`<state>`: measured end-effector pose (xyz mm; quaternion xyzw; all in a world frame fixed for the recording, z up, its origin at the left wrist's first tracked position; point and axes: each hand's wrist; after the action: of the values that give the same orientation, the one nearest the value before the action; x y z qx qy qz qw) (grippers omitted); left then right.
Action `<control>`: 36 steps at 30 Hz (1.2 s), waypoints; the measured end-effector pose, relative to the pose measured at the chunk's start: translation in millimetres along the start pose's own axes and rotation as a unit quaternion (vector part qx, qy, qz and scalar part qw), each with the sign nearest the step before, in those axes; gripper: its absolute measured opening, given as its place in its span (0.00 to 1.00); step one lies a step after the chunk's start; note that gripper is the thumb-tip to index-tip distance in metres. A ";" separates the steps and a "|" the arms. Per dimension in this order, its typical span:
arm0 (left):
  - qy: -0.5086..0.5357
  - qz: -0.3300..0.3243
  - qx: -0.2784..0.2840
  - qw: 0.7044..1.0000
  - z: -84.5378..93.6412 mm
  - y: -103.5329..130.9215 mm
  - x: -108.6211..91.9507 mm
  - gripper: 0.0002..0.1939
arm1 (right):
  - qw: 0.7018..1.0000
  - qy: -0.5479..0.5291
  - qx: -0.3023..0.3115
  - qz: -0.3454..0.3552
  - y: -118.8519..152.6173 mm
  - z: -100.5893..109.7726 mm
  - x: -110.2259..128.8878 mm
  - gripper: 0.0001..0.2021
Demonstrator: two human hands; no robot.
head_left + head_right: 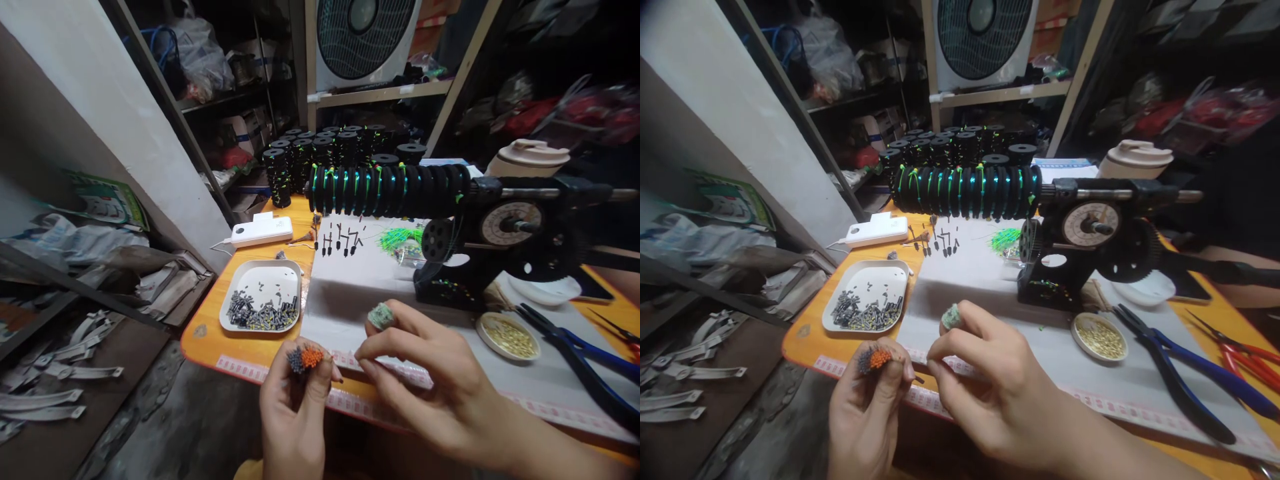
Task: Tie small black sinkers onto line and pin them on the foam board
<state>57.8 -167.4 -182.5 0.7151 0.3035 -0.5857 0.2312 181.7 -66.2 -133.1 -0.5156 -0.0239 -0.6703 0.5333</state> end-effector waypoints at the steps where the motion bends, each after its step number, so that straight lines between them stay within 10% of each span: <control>1: -0.002 -0.004 -0.002 1.000 -1.4 0.4 -0.8 0.13 | 1.000 0.000 -0.001 -0.001 0.1 0.2 0.1 0.07; 19: -0.073 -0.203 -0.090 0.972 -12.5 -2.0 4.4 0.08 | 0.999 0.030 -0.012 -0.008 -3.4 3.8 6.4 0.08; 36: -0.036 -0.188 -0.076 0.979 -18.1 -1.8 9.9 0.08 | 0.998 0.028 -0.051 0.004 -7.7 3.2 10.8 0.08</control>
<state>70.5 -152.0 -188.4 0.6044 0.4674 -0.6191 0.1814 179.2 -68.5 -119.9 -0.5231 0.0270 -0.6827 0.5094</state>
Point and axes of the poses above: each hand's wrist, its own y-axis away from the middle knuckle, its own z-axis out of the back of the hand, x = y × z, and after that the axes turned 9 degrees about -y, right-handed
